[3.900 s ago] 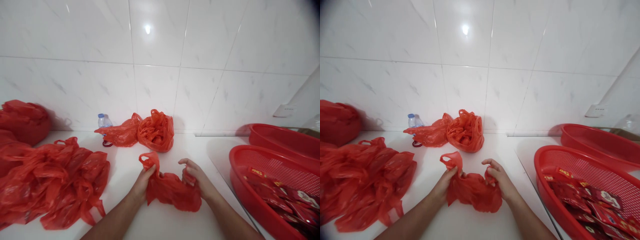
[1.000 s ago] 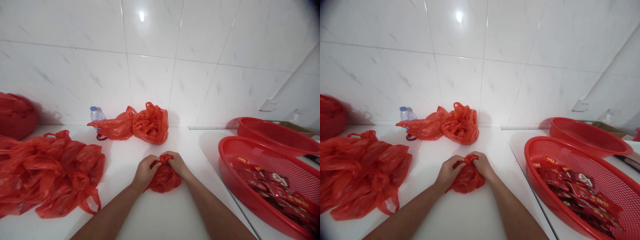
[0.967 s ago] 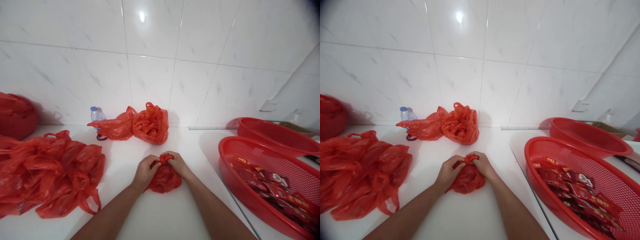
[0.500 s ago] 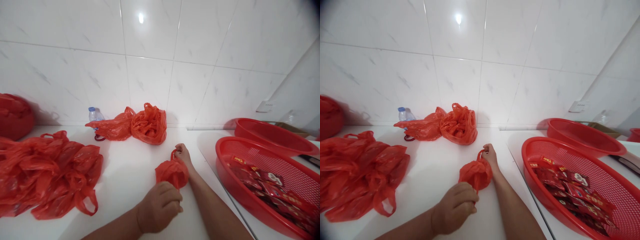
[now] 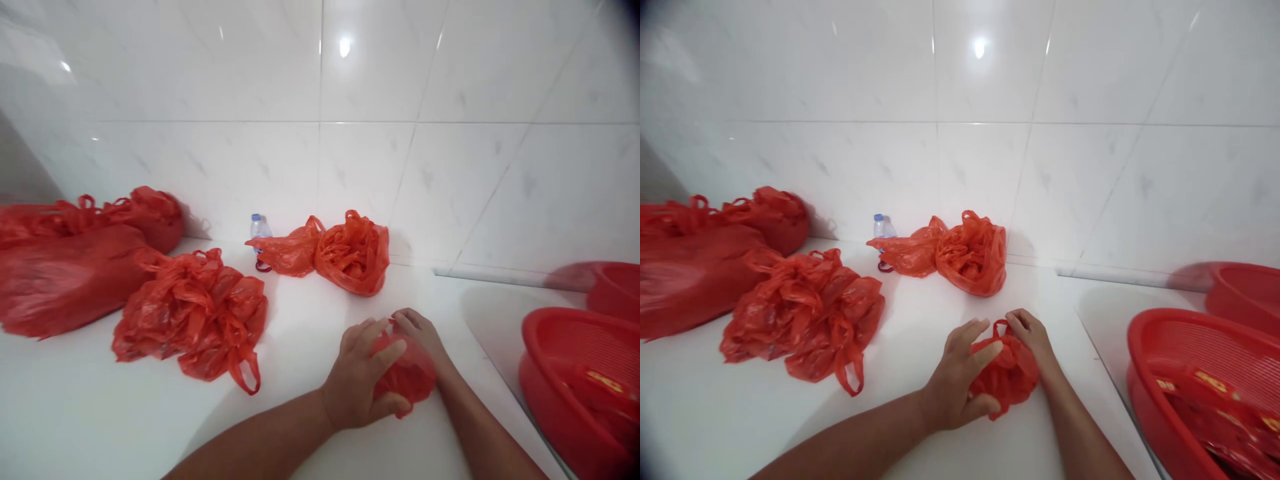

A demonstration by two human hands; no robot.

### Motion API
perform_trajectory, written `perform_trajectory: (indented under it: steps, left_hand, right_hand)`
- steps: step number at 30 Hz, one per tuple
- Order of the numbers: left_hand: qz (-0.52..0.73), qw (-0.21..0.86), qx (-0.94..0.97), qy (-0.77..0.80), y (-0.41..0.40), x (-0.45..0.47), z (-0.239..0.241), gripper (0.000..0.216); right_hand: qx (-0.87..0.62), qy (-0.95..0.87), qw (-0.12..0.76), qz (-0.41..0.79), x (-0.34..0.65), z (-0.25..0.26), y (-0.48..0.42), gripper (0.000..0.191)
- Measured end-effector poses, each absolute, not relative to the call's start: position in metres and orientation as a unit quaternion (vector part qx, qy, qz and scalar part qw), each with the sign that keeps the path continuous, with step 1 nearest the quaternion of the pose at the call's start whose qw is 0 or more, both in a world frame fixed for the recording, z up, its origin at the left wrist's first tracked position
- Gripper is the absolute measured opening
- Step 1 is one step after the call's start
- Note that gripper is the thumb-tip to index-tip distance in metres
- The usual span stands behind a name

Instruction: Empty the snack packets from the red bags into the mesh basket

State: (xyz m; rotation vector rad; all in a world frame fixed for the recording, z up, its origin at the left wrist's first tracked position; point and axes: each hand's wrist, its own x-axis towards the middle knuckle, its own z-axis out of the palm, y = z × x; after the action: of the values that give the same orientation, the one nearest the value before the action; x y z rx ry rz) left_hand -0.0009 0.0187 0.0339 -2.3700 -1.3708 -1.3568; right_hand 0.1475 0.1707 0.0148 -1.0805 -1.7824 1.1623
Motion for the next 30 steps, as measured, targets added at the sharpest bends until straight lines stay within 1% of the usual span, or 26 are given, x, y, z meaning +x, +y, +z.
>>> perform_trajectory:
  steps: [2, 4, 6, 8, 12, 15, 19, 24, 27, 30]
  left_hand:
    - [-0.372, 0.022, -0.779, -0.504, 0.027, -0.002, 0.027, 0.076]
    - [-0.317, -0.014, -0.795, -0.518, 0.032, -0.001, 0.021, 0.08]
    - [-0.288, -0.045, -0.81, -0.509, 0.034, 0.0, 0.017, 0.073]
    - [-0.276, -0.045, -0.81, -0.515, 0.033, -0.002, 0.017, 0.061]
    - [-0.274, 0.018, -0.763, -0.585, 0.024, -0.02, 0.021, 0.045]
    - [-0.281, 0.067, -0.717, -0.635, 0.013, -0.046, 0.023, 0.04]
    - [-0.281, 0.148, -0.653, -0.687, -0.003, -0.083, 0.026, 0.047]
    - [-0.228, 0.238, -0.53, -0.781, -0.018, -0.1, 0.042, 0.056]
    - [-0.222, 0.278, -0.532, -0.768, -0.023, -0.088, 0.049, 0.058]
    - [-0.2, 0.267, -0.655, -0.678, -0.023, -0.073, 0.046, 0.053]
  right_hand:
    - [-0.43, -0.706, 0.346, 0.443, 0.146, 0.013, 0.171, 0.029]
    - [-0.431, -0.707, 0.342, 0.443, 0.145, 0.011, 0.172, 0.03]
    - [-0.442, -0.697, 0.348, 0.444, 0.146, 0.01, 0.174, 0.031]
    - [-0.454, -0.686, 0.362, 0.439, 0.148, 0.01, 0.176, 0.032]
    - [-0.454, -0.698, 0.369, 0.413, 0.15, 0.013, 0.176, 0.029]
    - [-0.466, -0.719, 0.353, 0.375, 0.149, 0.013, 0.175, 0.026]
    - [-0.471, -0.747, 0.323, 0.34, 0.148, 0.008, 0.179, 0.028]
    - [-0.479, -0.756, 0.303, 0.327, 0.148, 0.002, 0.182, 0.027]
    - [-0.484, -0.752, 0.302, 0.33, 0.148, 0.003, 0.181, 0.026]
    - [-0.481, -0.751, 0.307, 0.332, 0.147, 0.004, 0.179, 0.025]
